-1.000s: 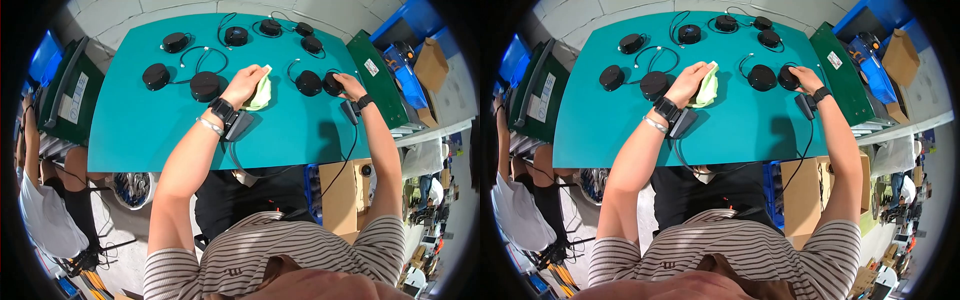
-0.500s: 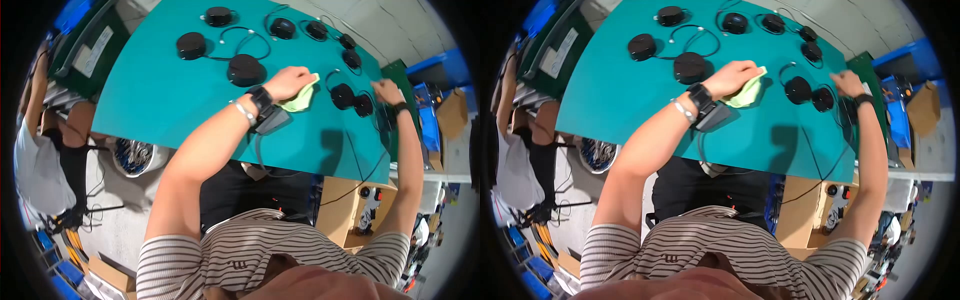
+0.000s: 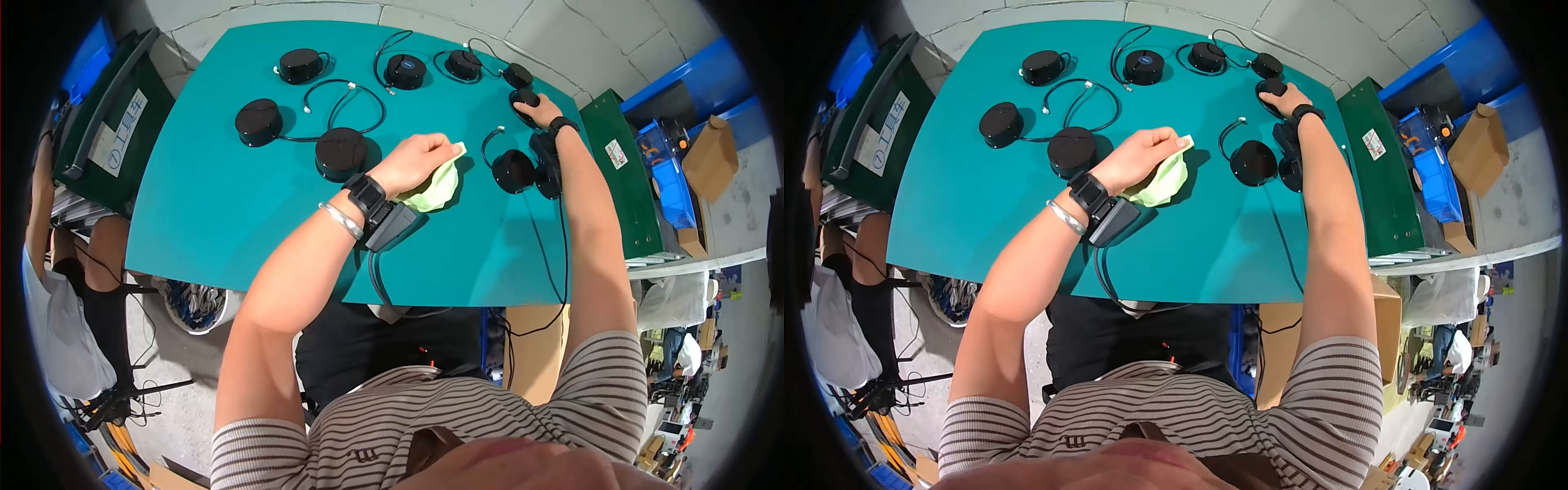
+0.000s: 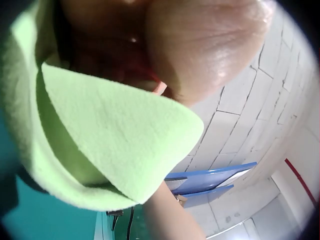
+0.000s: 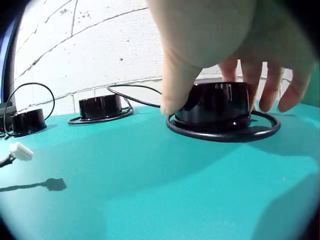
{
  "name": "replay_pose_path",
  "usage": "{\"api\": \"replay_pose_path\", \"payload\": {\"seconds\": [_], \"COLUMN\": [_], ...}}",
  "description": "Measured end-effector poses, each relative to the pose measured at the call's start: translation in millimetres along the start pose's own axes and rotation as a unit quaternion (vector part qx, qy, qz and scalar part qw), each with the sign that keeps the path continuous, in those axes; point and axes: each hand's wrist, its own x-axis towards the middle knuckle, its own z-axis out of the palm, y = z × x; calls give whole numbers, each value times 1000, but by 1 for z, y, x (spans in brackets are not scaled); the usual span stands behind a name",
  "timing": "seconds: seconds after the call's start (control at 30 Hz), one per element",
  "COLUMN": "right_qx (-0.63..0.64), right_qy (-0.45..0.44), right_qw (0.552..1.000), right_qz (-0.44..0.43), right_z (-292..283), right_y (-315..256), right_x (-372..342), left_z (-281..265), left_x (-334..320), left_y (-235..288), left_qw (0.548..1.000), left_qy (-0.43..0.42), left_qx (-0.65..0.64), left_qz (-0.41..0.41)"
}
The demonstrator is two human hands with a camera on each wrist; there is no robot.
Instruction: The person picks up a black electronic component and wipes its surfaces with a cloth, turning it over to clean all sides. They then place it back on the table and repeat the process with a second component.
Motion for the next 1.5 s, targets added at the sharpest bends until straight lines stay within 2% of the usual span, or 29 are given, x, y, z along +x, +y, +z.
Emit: {"api": "replay_pose_path", "payload": {"seconds": [0.13,0.2,0.23,0.27,0.33,0.37,0.43,0.47,0.53,0.6,0.77,0.87,1.0,1.1,1.13,1.23,1.33,1.4,1.47,1.5], "right_qx": [-2,145,232,251,453,451,590,615,643,652,671,599,596,584,439,269,256,266,419,419], "right_qy": [0,-6,10,-19,-51,-45,-155,-163,-145,-142,-142,-12,-17,21,99,243,290,280,178,178], "right_qw": [1000,989,970,966,888,889,771,737,702,686,667,737,750,756,837,857,846,847,828,829], "right_qz": [6,-35,-78,-51,-64,-67,-186,-227,-269,-290,-290,-312,-286,-295,-312,-367,-367,-366,-328,-325], "right_z": [-4,-16,-21,-51,-61,-69,-87,-92,-90,-89,-69,-50,-21,7,12,9,12,16,21,21], "right_y": [5,12,15,-10,-9,-10,-23,-34,-54,-74,-96,-111,-122,-125,-121,-131,-128,-123,-119,-117], "right_x": [2,-3,-6,-41,-56,-67,-96,-116,-150,-183,-223,-239,-249,-247,-245,-252,-248,-246,-246,-246], "left_z": [-2,-2,-3,-4,-3,-3,-6,-6,-5,-5,-4,-2,-8,-6,-5,-7,-4,-3,3,5], "left_x": [-3,-3,-2,-2,-4,-2,0,0,0,2,-3,-8,-4,-8,-6,-7,-10,-10,-12,-14], "left_y": [5,7,5,5,7,5,-1,0,-1,-6,2,10,3,7,1,2,6,6,10,11], "left_qw": [998,999,998,998,998,998,998,998,998,997,994,990,985,971,971,989,983,981,988,987], "left_qy": [-21,-20,-20,-21,-21,-18,-24,-24,-15,-23,-3,19,22,34,24,13,17,-9,-25,-27], "left_qx": [-51,-48,-50,-52,-54,-54,-53,-50,-50,-69,-109,-132,-165,-234,-237,-148,-183,-196,-155,-155], "left_qz": [-22,-18,-19,-21,-14,-11,-11,-8,-25,-19,-31,-41,-32,-15,-8,-10,-12,-4,11,9]}}
